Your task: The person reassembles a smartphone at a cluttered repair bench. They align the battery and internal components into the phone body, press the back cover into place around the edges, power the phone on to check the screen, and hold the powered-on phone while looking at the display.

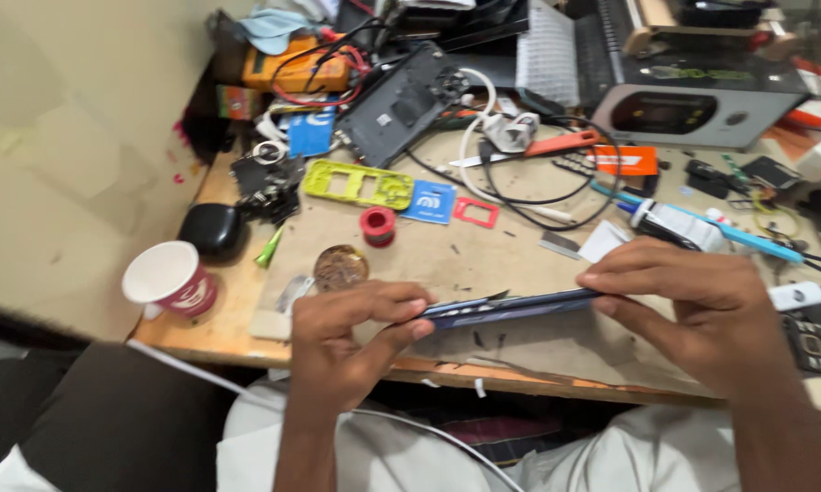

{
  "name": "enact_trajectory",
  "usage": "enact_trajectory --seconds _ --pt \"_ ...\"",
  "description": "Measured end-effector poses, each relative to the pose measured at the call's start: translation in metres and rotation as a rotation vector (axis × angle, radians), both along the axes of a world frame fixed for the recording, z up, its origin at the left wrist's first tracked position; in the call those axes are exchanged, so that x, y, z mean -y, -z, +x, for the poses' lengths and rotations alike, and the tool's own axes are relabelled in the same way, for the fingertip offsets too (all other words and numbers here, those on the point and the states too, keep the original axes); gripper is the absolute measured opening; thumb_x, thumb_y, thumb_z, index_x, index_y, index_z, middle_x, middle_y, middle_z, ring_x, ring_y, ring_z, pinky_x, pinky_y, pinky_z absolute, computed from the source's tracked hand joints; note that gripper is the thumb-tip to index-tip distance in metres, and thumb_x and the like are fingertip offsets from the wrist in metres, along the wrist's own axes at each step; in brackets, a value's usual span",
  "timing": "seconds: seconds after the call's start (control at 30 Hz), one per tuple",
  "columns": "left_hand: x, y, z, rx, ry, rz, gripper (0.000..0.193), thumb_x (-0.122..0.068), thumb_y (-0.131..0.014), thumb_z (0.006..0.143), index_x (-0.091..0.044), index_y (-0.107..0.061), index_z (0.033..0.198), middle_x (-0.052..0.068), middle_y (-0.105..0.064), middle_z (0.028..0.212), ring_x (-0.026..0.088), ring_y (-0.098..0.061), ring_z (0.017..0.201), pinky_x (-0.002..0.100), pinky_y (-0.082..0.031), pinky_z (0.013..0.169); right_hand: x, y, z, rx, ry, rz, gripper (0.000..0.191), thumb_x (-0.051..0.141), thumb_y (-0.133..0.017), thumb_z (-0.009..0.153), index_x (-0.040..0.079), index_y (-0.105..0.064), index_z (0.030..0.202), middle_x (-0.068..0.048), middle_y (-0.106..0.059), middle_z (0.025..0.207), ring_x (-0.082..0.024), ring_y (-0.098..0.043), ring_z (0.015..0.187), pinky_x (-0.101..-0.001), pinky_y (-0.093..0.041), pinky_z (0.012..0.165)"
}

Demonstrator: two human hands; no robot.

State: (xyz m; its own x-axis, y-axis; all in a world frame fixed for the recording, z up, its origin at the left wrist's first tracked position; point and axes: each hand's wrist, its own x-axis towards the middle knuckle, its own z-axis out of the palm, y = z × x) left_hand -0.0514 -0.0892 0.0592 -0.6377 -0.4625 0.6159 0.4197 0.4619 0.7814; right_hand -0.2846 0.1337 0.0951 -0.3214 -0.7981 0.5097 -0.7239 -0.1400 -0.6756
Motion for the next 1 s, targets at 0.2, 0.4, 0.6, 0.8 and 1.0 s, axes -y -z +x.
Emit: enact_trajectory --seconds 0.2,0.4,0.6,0.8,1.0 --pt "0.006 -0.005 0.001 0.06 0.008 0.004 0.014 0.007 -0.081 0.08 0.003 -0.075 0.092 0.014 -0.081 0.098 0.018 -0.079 0.087 0.028 -0.062 0.08 0.007 -0.007 0.008 0.091 0.087 0.097 0.028 -0.007 -0.074 0.077 0.001 -0.078 0.104 -0.012 -0.078 0.104 -0.02 -0.076 0.098 -0.0294 -0.058 0.078" --pt "0.005 -0.009 0.004 0.047 -0.027 -0.009 0.014 0.002 -0.083 0.08 0.0 -0.076 0.092 0.012 -0.081 0.101 0.017 -0.079 0.092 0.029 -0.062 0.084 0.011 -0.003 0.011 0.175 0.014 0.087 0.027 -0.01 -0.071 0.082 -0.003 -0.074 0.108 -0.015 -0.077 0.107 -0.022 -0.072 0.103 -0.0337 -0.058 0.087" --pt "0.01 -0.009 0.009 0.089 0.033 -0.093 0.03 -0.007 -0.083 0.085 -0.001 -0.075 0.113 0.014 -0.079 0.112 0.019 -0.077 0.102 0.03 -0.058 0.092 0.013 0.007 0.011 0.205 -0.018 0.055 0.022 -0.012 -0.067 0.084 -0.006 -0.072 0.105 -0.018 -0.076 0.107 -0.023 -0.073 0.107 -0.0366 -0.058 0.096" --pt "0.015 -0.003 0.004 0.097 0.039 -0.008 0.026 -0.009 -0.081 0.088 -0.002 -0.078 0.113 0.014 -0.08 0.11 0.019 -0.08 0.1 0.029 -0.062 0.09 0.025 0.001 0.02 0.199 0.006 0.053 0.023 -0.008 -0.067 0.086 -0.004 -0.07 0.108 -0.017 -0.075 0.112 -0.024 -0.072 0.113 -0.0365 -0.058 0.1" --pt "0.016 -0.003 0.003 0.132 0.038 0.078 0.024 -0.008 -0.081 0.087 -0.002 -0.078 0.11 0.012 -0.081 0.109 0.019 -0.08 0.098 0.029 -0.062 0.088 0.042 -0.012 0.047 -0.233 0.133 0.186 0.045 0.011 -0.083 0.074 0.003 -0.072 0.117 -0.01 -0.077 0.114 -0.02 -0.075 0.105 -0.0316 -0.057 0.09"
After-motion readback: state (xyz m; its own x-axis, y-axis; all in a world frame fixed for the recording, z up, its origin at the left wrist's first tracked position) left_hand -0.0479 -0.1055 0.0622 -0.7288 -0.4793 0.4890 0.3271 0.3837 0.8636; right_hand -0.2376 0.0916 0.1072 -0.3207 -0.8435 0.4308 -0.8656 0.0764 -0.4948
